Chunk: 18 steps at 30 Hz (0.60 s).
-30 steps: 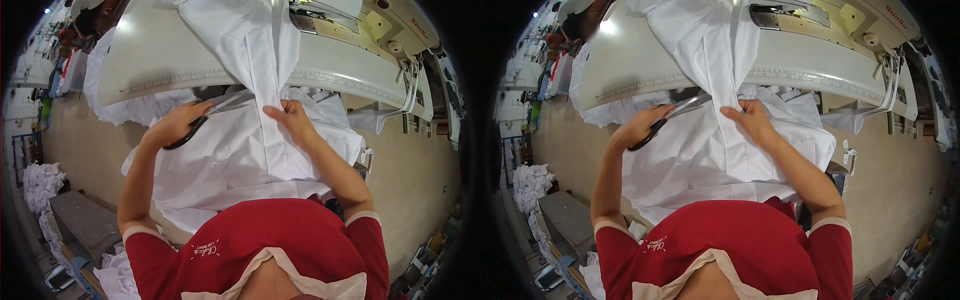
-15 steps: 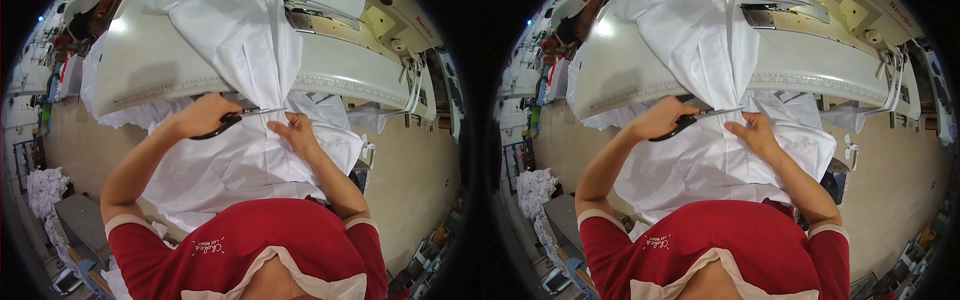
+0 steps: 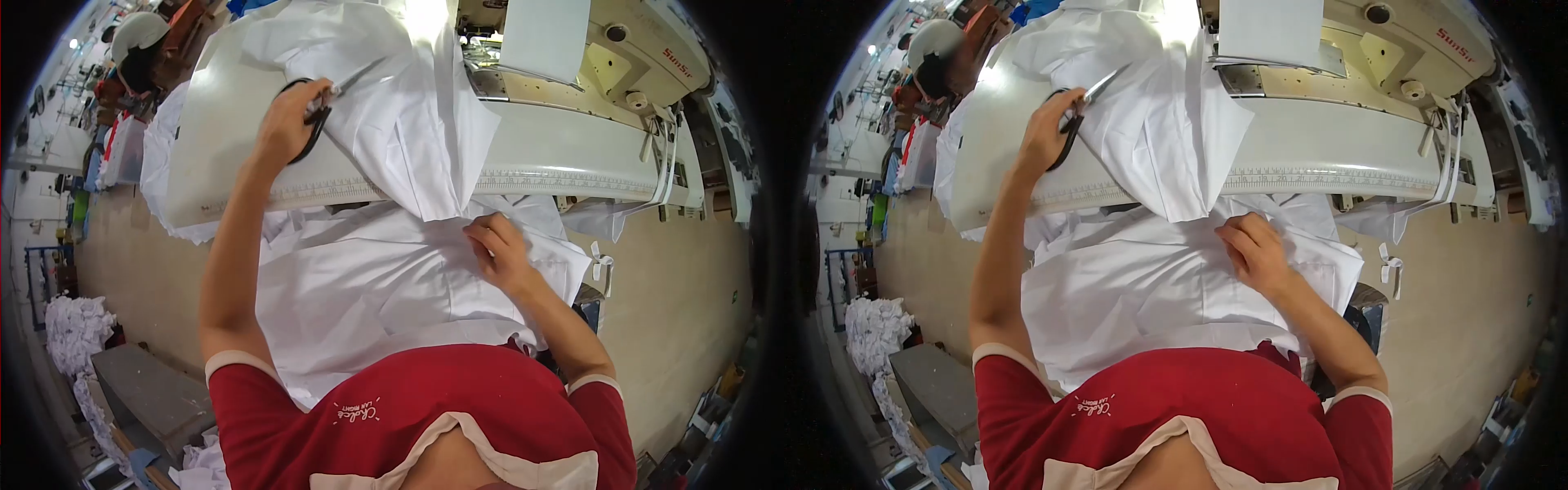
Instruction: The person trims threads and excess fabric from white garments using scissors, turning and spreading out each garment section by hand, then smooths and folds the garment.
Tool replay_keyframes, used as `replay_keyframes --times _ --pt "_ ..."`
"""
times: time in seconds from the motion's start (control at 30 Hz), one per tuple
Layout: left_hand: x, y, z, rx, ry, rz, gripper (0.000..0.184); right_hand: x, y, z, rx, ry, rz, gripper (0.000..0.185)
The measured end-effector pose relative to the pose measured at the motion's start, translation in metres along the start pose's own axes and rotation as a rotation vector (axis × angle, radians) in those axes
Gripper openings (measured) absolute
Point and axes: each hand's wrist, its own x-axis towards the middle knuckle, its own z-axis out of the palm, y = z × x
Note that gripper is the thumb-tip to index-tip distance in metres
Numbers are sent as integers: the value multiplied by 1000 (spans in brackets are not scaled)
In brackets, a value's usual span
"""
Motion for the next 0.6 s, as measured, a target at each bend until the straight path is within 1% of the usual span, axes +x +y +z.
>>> replay_keyframes --times 0.03,0.07,0.13,0.17,0.2,0.27,0.3,0.33,0.4,0.43,0.53,0.57,0.6 --pt "6 -2 4 27 26 -64 36 12 -8 -14 -2 51 -33 33" --pt "5 -2 6 54 76 -49 34 25 -15 -26 -4 100 -67 37" --pt "-7 -7 5 117 185 -23 29 67 -15 -42 -39 177 66 42" --pt "-24 -9 -1 101 226 50 31 87 -15 -42 -101 140 78 42" --pt "-47 -4 -9 106 214 -21 31 103 -12 -41 -160 103 86 42" --pt "-110 2 -31 140 159 -169 35 124 9 -29 -290 34 -85 39" --pt "-142 17 -44 178 122 -232 38 134 17 -23 -353 2 -170 38" --pt "-171 32 -56 56 70 -340 42 144 19 -21 -359 -55 -233 36" --pt "-220 60 -78 31 -34 -537 42 157 14 -18 -366 -182 -360 32" --pt "-237 72 -93 27 -28 -609 42 155 8 -18 -350 -242 -358 26" --pt "-282 95 -136 -82 18 -814 42 131 -40 -54 23 -488 -388 25" --pt "-290 101 -145 -138 32 -878 42 116 -61 -75 102 -518 -367 27" --pt "-289 114 -146 -139 -54 -847 41 100 -80 -99 179 -549 -341 29"
